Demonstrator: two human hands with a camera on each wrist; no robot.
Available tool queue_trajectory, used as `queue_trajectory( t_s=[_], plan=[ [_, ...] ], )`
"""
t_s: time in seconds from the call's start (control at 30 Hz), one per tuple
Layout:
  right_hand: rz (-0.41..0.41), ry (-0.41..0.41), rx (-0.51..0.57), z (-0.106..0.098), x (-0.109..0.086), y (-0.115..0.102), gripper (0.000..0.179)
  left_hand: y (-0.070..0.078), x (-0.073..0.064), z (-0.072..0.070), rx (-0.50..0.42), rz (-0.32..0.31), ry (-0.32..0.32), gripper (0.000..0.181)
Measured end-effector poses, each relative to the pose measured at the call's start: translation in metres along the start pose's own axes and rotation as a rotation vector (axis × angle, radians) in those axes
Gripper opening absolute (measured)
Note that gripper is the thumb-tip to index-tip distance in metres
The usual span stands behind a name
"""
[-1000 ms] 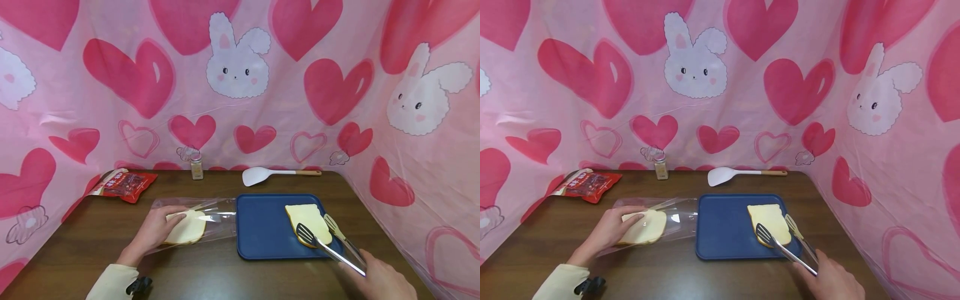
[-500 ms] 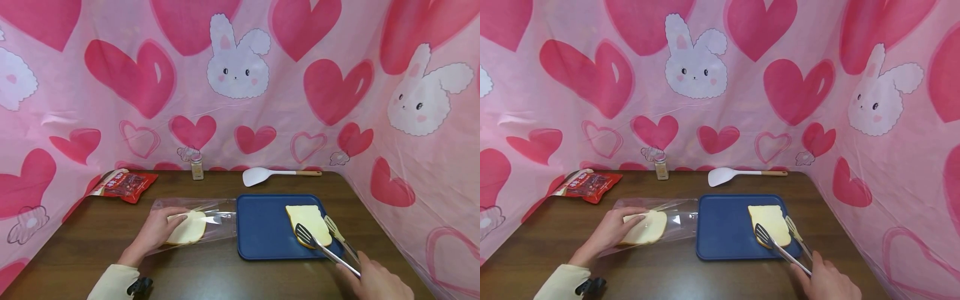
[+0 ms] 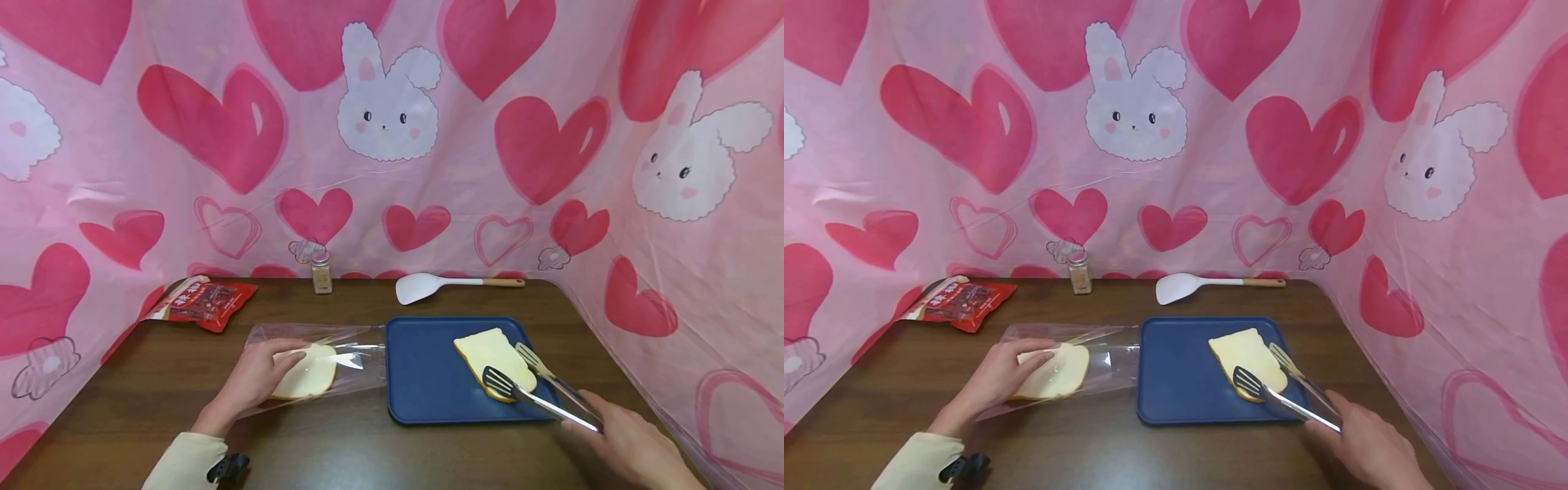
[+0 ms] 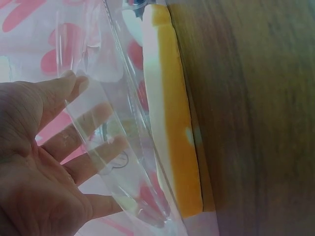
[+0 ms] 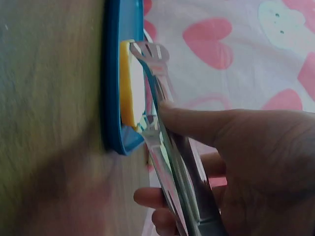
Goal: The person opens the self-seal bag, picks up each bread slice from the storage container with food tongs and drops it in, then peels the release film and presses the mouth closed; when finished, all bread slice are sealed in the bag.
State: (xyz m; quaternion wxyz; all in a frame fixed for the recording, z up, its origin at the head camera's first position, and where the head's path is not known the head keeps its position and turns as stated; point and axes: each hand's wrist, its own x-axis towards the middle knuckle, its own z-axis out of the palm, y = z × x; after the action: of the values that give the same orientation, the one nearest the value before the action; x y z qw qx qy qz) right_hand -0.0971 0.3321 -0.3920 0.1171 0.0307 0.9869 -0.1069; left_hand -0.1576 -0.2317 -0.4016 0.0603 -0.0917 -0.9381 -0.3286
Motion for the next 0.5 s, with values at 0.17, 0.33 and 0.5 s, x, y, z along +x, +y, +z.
queue_trajectory(
  t_s=[0.17, 0.33, 0.5],
  plan=[
    [0.014, 0.011, 0.026, -0.001, -0.001, 0.0, 0.088, 0.0, 0.0, 0.0, 0.0, -0.005, -0.008, 0.026],
    [0.084, -0.013, 0.081, 0.004, -0.008, -0.004, 0.098, -0.002, 0.0, 0.001, 0.01, 0.012, 0.011, 0.024],
    [0.155, -0.053, 0.074, 0.01, -0.013, -0.012, 0.109, -0.002, 0.0, 0.001, 0.013, 0.021, 0.016, 0.024]
  ],
)
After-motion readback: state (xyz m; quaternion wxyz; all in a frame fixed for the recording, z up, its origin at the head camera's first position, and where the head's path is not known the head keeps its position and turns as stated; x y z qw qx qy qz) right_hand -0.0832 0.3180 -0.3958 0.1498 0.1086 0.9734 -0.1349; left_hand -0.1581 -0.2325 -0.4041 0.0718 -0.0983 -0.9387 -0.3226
